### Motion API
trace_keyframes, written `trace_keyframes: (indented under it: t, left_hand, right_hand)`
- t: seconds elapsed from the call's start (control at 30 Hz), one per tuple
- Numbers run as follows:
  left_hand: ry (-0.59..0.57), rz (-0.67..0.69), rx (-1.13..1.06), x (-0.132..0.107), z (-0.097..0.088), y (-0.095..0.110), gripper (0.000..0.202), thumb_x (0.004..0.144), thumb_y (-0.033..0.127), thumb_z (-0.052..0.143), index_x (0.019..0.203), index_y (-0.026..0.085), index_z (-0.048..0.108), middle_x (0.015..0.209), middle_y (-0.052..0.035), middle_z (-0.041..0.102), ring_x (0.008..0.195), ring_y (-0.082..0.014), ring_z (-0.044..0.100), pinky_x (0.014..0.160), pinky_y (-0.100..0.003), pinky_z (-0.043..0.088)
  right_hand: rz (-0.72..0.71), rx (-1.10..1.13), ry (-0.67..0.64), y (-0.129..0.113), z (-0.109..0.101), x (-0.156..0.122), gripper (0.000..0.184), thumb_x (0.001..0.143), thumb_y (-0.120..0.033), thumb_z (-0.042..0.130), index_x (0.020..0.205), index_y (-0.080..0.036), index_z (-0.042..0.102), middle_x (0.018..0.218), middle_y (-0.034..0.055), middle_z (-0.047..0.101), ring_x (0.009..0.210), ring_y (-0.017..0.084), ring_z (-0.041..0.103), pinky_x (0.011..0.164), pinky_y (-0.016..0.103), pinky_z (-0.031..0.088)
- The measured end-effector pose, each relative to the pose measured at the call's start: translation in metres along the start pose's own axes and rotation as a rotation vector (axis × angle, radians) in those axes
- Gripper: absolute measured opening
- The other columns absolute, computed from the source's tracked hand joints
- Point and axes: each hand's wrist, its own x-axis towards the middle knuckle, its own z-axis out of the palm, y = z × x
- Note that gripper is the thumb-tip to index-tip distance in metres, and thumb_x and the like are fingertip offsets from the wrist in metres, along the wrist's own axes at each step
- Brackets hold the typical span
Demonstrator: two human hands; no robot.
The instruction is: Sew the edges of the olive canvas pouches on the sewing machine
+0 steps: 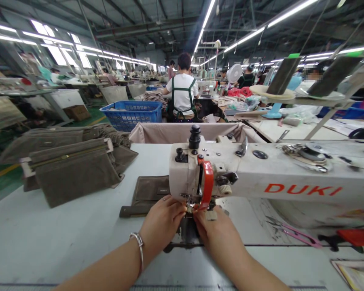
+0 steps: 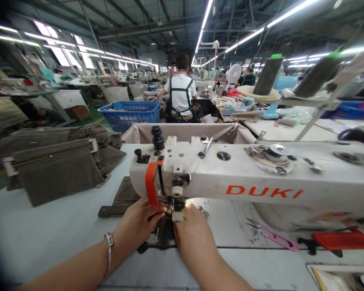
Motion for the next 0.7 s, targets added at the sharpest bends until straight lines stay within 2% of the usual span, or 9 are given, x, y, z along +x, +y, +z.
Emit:
trace_keyframes:
  t: [0.13,0.27,0.4,0.47,0.5,0.57,0.6,0.63,0.7]
  left_hand:
    - [-0.01,-0.008,-0.016,-0.002,0.001,0.001,0.015,0.082,0.006,0.063,0.086,0.02,0.068,0.092,-0.0026,0.071,0.086,-0.0206,0.064,0.081,-0.035,0.053]
    - [-0.037,-0.016,-0.025,-0.004,0.003,-0.001,0.015,0.084,0.008,0.062,0.088,0.021,0.068,0.094,-0.0028,0.071,0.088,-0.0206,0.063,0.084,-0.035,0.052]
    - [-0.084,-0.022,-0.016,0.001,0.0,-0.002,0.015,0.085,0.01,0.061,0.093,0.021,0.067,0.099,-0.0035,0.069,0.092,-0.0201,0.062,0.087,-0.035,0.05]
    - [-0.115,-0.018,-0.005,0.002,-0.009,-0.001,0.019,0.083,0.022,0.068,0.102,0.021,0.065,0.107,-0.0049,0.067,0.101,-0.0226,0.059,0.092,-0.038,0.047]
    - [-0.138,-0.015,0.011,-0.001,-0.015,0.001,0.033,0.079,0.033,0.072,0.108,0.02,0.063,0.11,-0.0066,0.065,0.105,-0.0252,0.057,0.095,-0.041,0.045]
    - [-0.217,-0.003,0.073,-0.012,-0.028,0.008,0.072,0.064,0.059,0.076,0.12,0.017,0.057,0.115,-0.0109,0.06,0.108,-0.0311,0.052,0.099,-0.049,0.04]
    - [-0.273,0.009,0.119,-0.023,-0.034,0.012,0.083,0.06,0.065,0.074,0.123,0.015,0.054,0.116,-0.0123,0.058,0.107,-0.0323,0.051,0.098,-0.051,0.039]
    - [-0.332,0.028,0.171,-0.035,-0.039,0.016,0.082,0.064,0.065,0.072,0.125,0.015,0.051,0.115,-0.0122,0.057,0.105,-0.0315,0.051,0.097,-0.05,0.039]
    - [-0.414,0.1,0.274,-0.066,-0.043,0.024,0.053,0.081,0.05,0.064,0.122,0.018,0.052,0.108,-0.0085,0.059,0.096,-0.0256,0.054,0.088,-0.041,0.043]
  right_hand:
    - [0.01,0.022,-0.004,0.0,0.002,-0.004,0.018,0.087,-0.006,0.05,0.093,-0.017,0.062,0.088,0.0073,0.064,0.079,0.021,0.056,0.07,0.032,0.047]
    - [0.012,0.033,-0.015,0.003,0.005,-0.006,0.019,0.091,-0.008,0.045,0.092,-0.016,0.063,0.091,0.0094,0.064,0.082,0.022,0.056,0.07,0.033,0.048]
    - [0.015,0.042,-0.02,0.007,0.004,-0.004,0.018,0.091,-0.011,0.049,0.096,-0.018,0.064,0.092,0.0089,0.065,0.082,0.023,0.058,0.07,0.034,0.05]
    - [0.016,0.06,-0.017,0.01,0.001,-0.004,0.02,0.091,-0.011,0.049,0.102,-0.019,0.064,0.097,0.0083,0.066,0.088,0.022,0.059,0.076,0.035,0.052]
    - [0.013,0.074,-0.012,0.012,0.0,-0.005,0.022,0.091,-0.012,0.049,0.104,-0.02,0.064,0.1,0.0082,0.065,0.092,0.022,0.06,0.079,0.035,0.052]
    - [0.003,0.101,0.0,0.017,-0.001,-0.008,0.024,0.092,-0.015,0.048,0.11,-0.021,0.062,0.107,0.0084,0.065,0.099,0.022,0.06,0.085,0.036,0.052]
    - [-0.002,0.109,0.008,0.021,0.0,-0.011,0.024,0.093,-0.018,0.047,0.111,-0.021,0.062,0.11,0.0086,0.064,0.101,0.022,0.06,0.087,0.037,0.052]
    - [-0.006,0.111,0.01,0.026,0.001,-0.014,0.025,0.093,-0.022,0.047,0.113,-0.022,0.062,0.112,0.0088,0.064,0.104,0.023,0.06,0.088,0.038,0.052]
    - [-0.03,0.124,0.021,0.039,0.007,-0.023,0.026,0.093,-0.029,0.048,0.115,-0.023,0.062,0.114,0.0077,0.064,0.105,0.024,0.06,0.09,0.04,0.052]
